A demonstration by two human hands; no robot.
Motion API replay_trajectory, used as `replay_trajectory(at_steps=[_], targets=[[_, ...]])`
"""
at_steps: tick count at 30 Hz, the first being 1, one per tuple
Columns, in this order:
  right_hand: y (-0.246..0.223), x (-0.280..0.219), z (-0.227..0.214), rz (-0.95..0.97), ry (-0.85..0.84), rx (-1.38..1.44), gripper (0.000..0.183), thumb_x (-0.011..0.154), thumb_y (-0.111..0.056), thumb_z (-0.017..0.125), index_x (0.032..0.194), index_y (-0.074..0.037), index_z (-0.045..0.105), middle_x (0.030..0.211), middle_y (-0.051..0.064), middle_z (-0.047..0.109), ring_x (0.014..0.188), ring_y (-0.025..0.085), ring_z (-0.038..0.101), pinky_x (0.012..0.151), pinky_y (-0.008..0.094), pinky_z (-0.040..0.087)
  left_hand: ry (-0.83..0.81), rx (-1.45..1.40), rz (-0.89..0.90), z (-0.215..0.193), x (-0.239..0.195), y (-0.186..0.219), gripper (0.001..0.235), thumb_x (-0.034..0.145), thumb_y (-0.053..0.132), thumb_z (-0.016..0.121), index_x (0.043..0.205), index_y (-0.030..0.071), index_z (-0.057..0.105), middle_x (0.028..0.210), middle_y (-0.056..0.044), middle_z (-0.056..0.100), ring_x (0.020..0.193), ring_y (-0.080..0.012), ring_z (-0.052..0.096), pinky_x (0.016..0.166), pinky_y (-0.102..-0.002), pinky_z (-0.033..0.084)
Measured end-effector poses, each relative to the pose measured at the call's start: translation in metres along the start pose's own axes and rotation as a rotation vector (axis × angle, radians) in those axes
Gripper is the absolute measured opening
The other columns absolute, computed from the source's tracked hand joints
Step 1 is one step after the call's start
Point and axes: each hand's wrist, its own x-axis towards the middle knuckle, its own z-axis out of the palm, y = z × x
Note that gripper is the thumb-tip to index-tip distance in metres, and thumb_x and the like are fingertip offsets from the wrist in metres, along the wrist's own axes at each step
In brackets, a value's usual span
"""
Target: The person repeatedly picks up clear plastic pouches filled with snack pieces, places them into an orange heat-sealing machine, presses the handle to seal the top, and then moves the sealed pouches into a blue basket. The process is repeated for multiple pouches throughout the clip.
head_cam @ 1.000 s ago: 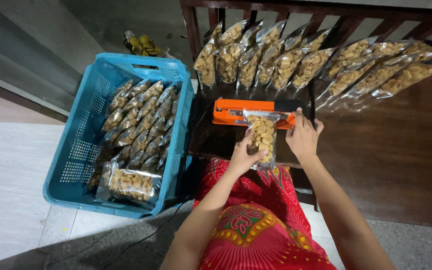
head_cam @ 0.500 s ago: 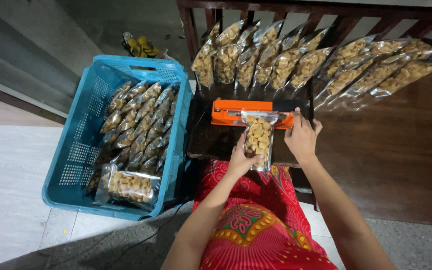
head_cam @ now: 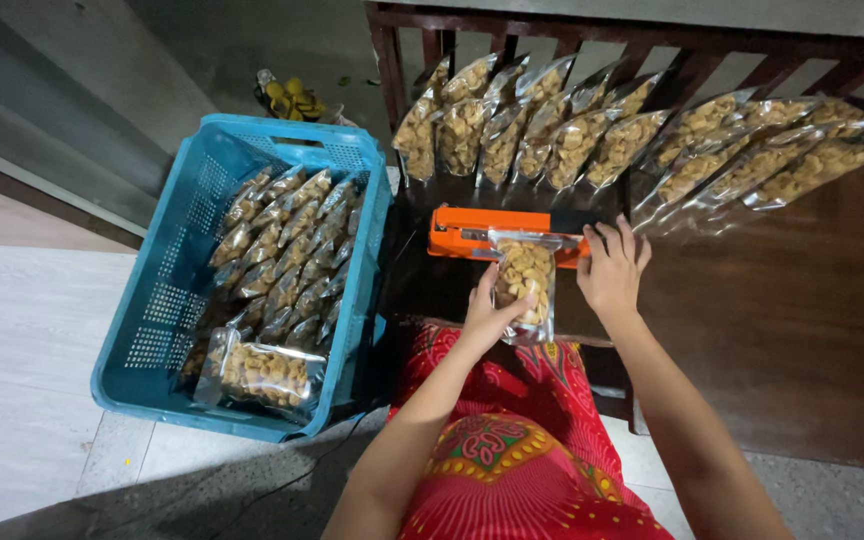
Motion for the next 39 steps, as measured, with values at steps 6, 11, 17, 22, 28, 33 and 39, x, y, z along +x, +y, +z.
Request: replay_trajectory(at_steps=[6,11,17,22,28,33,39], targets=[[0.009,0.007,0.008,0.14,-0.027,0.183,0.033,0.09,-0.035,0.079,0.112,-0.011,0.075,0.164,0.009,0.045,0.156,0.035,0.028,0.119,0.068,0.014,0.017,-0.086,0.045,0.003,0.007,0.002,0.111,0.073,0.047,0.086,0.157,-0.001,0.031,0.151,-0.027,0.043,0.142,-0.0346,0.046,0.117,-0.043,0.037],[0.015,0.011,0.017,0.231,-0.05,0.244,0.022,0.094,-0.03,0.077,0.108,-0.012,0.077,0.145,0.006,0.064,0.152,0.034,0.038,0.118,0.07,0.014,0.029,-0.089,0.036,0.0,0.002,0.006,0.11,0.074,0.048,0.085,0.157,-0.002,0.032,0.151,-0.025,0.048,0.14,-0.0325,0.05,0.116,-0.041,0.04],[0.021,0.009,0.026,0.232,0.015,0.284,0.006,0.098,-0.012,0.071,0.102,-0.01,0.074,0.139,0.008,0.068,0.142,0.03,0.055,0.12,0.064,0.018,0.003,-0.05,-0.022,0.003,0.002,-0.013,0.109,0.076,0.042,0.087,0.159,-0.002,0.031,0.153,-0.025,0.043,0.141,-0.0318,0.046,0.116,-0.041,0.039],[0.022,0.009,0.027,0.25,-0.007,0.312,0.006,0.097,-0.008,0.07,0.102,-0.009,0.073,0.14,0.008,0.067,0.135,0.025,0.06,0.12,0.064,0.019,-0.111,-0.345,-0.068,0.011,0.008,-0.044,0.122,0.068,0.033,0.091,0.158,-0.004,0.018,0.152,-0.022,0.049,0.14,-0.0286,0.051,0.115,-0.038,0.041],[0.02,0.009,0.024,0.216,0.01,0.291,0.011,0.096,-0.005,0.069,0.106,-0.009,0.074,0.14,0.008,0.067,0.136,0.024,0.06,0.12,0.063,0.02,-0.121,-0.26,-0.121,0.011,0.009,-0.064,0.124,0.069,0.025,0.093,0.16,-0.003,0.015,0.15,-0.019,0.05,0.138,-0.027,0.051,0.114,-0.037,0.041],[0.018,0.009,0.02,0.208,-0.031,0.238,0.021,0.094,-0.002,0.067,0.112,-0.011,0.074,0.145,0.007,0.065,0.137,0.024,0.059,0.121,0.062,0.02,-0.123,-0.291,-0.139,0.01,0.008,-0.059,0.121,0.07,0.021,0.092,0.159,-0.004,0.015,0.149,-0.019,0.051,0.136,-0.0272,0.054,0.113,-0.037,0.044],[0.009,0.018,-0.006,0.129,-0.014,0.223,0.033,0.091,0.001,0.066,0.121,-0.013,0.07,0.153,0.007,0.06,0.144,0.027,0.054,0.12,0.058,0.028,-0.222,-0.51,-0.187,-0.001,-0.002,-0.025,0.11,0.073,0.019,0.089,0.16,-0.003,0.024,0.145,-0.019,0.055,0.131,-0.0275,0.057,0.107,-0.04,0.049]])
